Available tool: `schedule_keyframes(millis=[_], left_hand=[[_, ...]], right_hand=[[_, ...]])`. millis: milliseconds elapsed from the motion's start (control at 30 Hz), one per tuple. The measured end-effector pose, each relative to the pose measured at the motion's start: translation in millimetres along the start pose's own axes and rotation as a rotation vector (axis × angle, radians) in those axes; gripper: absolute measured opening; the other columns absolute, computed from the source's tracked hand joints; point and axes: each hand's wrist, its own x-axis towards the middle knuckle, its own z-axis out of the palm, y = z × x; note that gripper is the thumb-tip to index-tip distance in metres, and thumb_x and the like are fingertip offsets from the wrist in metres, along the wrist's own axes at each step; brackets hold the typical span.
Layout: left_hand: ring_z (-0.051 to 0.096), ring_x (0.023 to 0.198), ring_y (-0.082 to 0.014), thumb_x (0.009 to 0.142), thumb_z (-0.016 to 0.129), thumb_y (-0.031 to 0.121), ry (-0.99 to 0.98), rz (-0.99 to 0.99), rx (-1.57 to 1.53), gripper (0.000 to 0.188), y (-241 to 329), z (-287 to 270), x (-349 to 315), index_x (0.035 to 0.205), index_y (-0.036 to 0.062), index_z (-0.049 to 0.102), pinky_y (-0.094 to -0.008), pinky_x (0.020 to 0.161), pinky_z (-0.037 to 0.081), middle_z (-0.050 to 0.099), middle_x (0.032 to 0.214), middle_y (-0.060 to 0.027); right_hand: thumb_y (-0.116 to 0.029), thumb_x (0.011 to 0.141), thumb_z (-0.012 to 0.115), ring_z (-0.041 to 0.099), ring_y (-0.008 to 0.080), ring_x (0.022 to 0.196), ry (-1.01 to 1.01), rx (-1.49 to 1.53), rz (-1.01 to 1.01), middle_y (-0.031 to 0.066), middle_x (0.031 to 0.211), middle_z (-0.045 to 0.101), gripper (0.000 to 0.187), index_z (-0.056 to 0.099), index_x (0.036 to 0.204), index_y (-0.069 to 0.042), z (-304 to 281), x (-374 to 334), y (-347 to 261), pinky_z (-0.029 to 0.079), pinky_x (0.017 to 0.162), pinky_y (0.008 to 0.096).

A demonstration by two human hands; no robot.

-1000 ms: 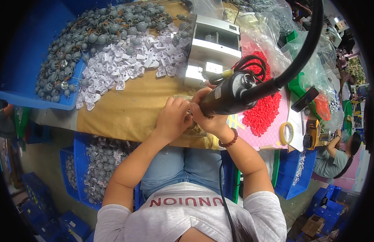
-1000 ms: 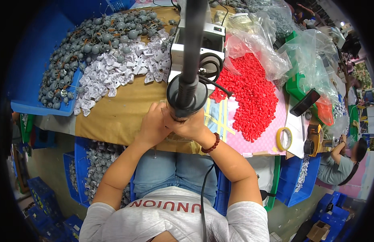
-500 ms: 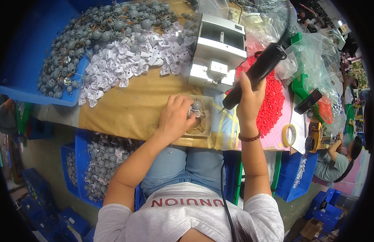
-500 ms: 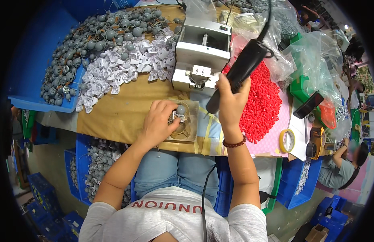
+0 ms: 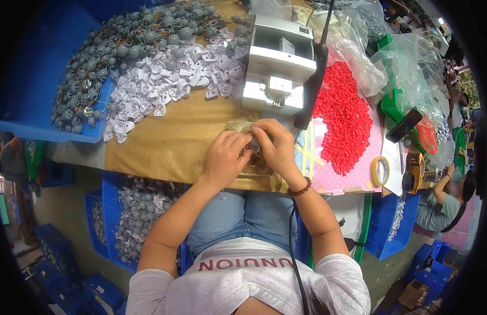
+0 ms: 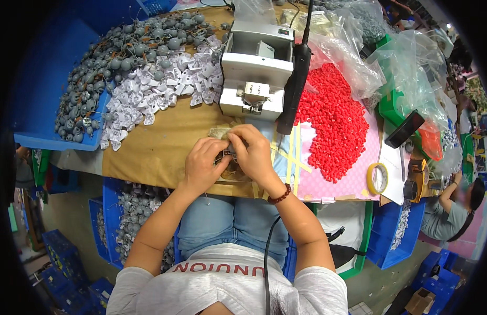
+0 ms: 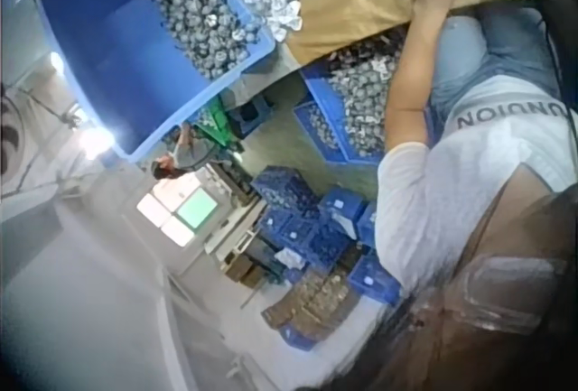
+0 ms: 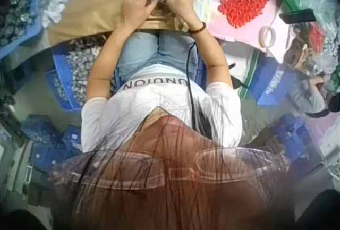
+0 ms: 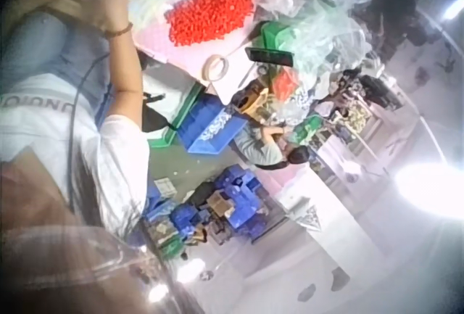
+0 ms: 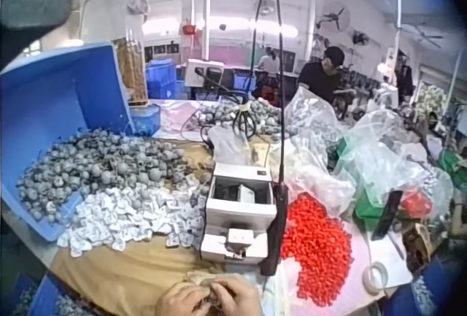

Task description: Manually assembling small electric motor components by placing internal parts into a housing and securing them using a suspended electric screwdriver.

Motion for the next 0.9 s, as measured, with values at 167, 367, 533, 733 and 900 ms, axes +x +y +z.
schedule_keyframes(millis=[167,367,533,733,900], left_hand=[[0.062,0.098,-0.0295,0.077,0.076,0.009,0.009,-0.012,0.007,0.031,1,0,1,0.105,0.0076,0.065,-0.0408,0.083,0.052,0.067,0.1,-0.0075],[0.062,0.099,-0.029,0.077,0.076,0.011,0.007,-0.015,-0.004,0.031,1,-1,1,0.105,0.008,0.065,-0.0404,0.081,0.053,0.067,0.1,-0.0072],[0.064,0.095,-0.0301,0.08,0.078,0.01,0.066,-0.095,-0.126,0.034,2,-12,-9,0.111,0.0072,0.064,-0.0374,0.079,0.054,0.067,0.102,-0.0106],[0.067,0.097,-0.0169,0.082,0.078,0.003,-0.009,-0.554,-0.537,0.042,-31,-97,-119,0.119,0.0016,0.059,-0.0307,0.081,0.054,0.069,0.107,-0.0095],[0.065,0.095,-0.0146,0.087,0.07,0.0,-0.066,-1.12,-0.564,0.035,-86,-147,-247,0.119,0.0002,0.055,-0.0279,0.085,0.053,0.067,0.108,-0.0082]], right_hand=[[-0.01,0.102,0.056,0.068,0.0207,0.082,0.081,0.666,0.372,0.0122,0.096,0.068,0.014,0.06,0.105,0.003,19,12,0,0.055,0.077,0.0319],[-0.02,0.107,0.05,0.068,0.0193,0.086,0.16,0.942,0.596,0.0124,0.098,0.067,0.024,0.055,0.115,0.002,13,23,-3,0.056,0.077,0.032],[-0.02,0.105,0.054,0.069,0.0197,0.092,-0.016,0.87,0.519,0.0145,0.105,0.069,0.025,0.059,0.117,0.002,0,20,-15,0.057,0.082,0.0311],[-0.011,0.103,0.057,0.069,0.0145,0.091,0.008,0.37,0.267,0.0079,0.097,0.071,0.018,0.066,0.11,0.003,-80,-4,10,0.057,0.082,0.0283],[-0.003,0.091,0.067,0.067,0.0241,0.087,0.047,-0.514,0.013,0.0126,0.094,0.068,0.013,0.067,0.104,0.0,-137,-9,49,0.053,0.077,0.0341]])
